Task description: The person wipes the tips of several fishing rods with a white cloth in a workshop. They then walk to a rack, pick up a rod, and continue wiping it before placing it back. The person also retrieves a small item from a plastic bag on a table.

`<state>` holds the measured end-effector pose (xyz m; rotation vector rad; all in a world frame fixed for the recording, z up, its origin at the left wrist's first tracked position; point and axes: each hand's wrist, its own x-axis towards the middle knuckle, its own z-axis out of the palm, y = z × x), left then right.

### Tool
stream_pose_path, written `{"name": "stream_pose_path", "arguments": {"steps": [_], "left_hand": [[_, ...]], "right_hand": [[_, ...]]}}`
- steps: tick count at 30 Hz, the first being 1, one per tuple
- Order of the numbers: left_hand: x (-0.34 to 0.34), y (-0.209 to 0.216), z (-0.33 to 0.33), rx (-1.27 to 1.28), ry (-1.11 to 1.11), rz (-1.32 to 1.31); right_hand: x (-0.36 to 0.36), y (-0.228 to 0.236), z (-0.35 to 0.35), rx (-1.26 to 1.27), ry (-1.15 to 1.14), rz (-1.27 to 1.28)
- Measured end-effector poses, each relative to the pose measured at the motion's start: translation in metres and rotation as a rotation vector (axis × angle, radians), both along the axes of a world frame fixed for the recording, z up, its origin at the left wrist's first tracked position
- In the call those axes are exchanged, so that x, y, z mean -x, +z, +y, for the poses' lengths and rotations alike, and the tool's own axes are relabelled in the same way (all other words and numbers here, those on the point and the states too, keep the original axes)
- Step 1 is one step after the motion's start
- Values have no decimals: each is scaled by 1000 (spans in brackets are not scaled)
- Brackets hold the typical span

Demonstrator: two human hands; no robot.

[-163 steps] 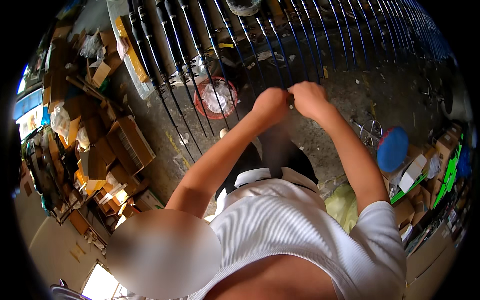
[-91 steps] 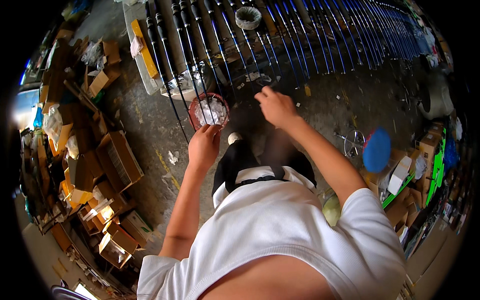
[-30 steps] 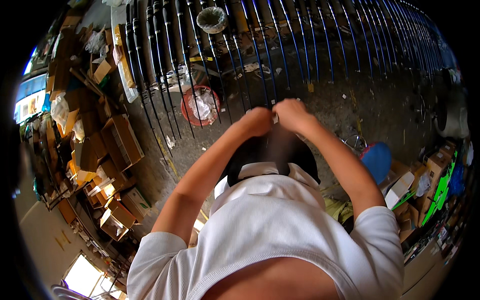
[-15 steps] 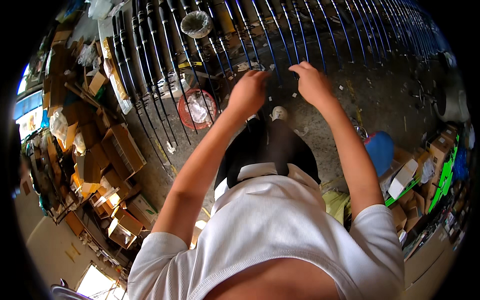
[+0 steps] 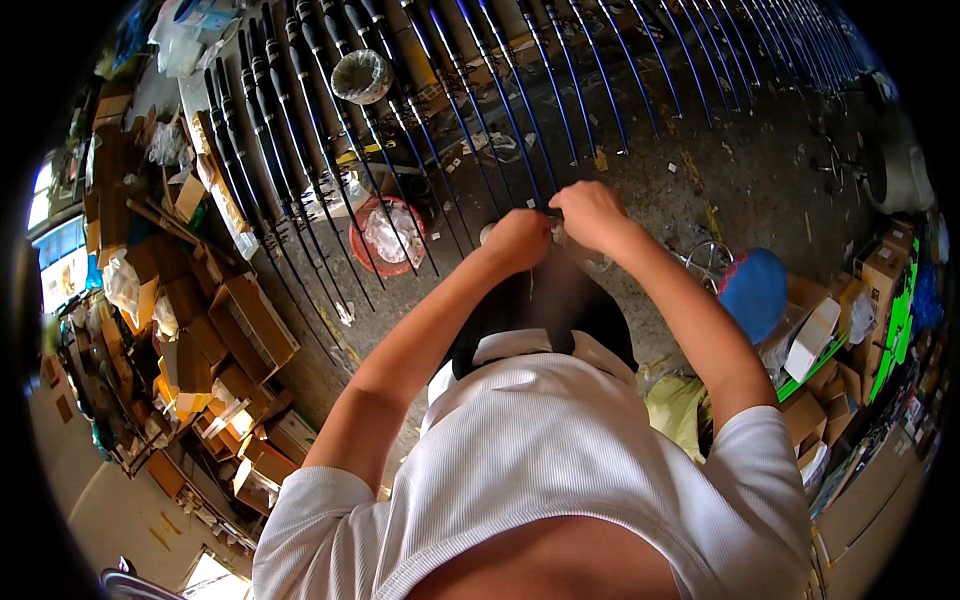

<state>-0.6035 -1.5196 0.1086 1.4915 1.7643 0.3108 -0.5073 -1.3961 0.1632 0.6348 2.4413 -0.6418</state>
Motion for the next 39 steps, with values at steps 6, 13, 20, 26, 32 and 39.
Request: {"name": "stream_pose_path", "arguments": {"steps": [6,13,20,26,32,39], "left_hand": [[66,18,56,-340,423,32],[60,45,32,-412,477,-94],[9,41,75,-264,367,-14],[-3,2,94,-78,254,60],[-19,5,74,-77,267,35],[39,44,113,-437,653,110]], "right_hand": [[53,-5,60,-190,-140,447],[-15,1,88,-248,-341,454],[2,6,73,-181,-256,326],[1,-1,72,-155,-41,103],[-1,-1,95,53,76,56],[22,14,180,-158,-87,517]]}}
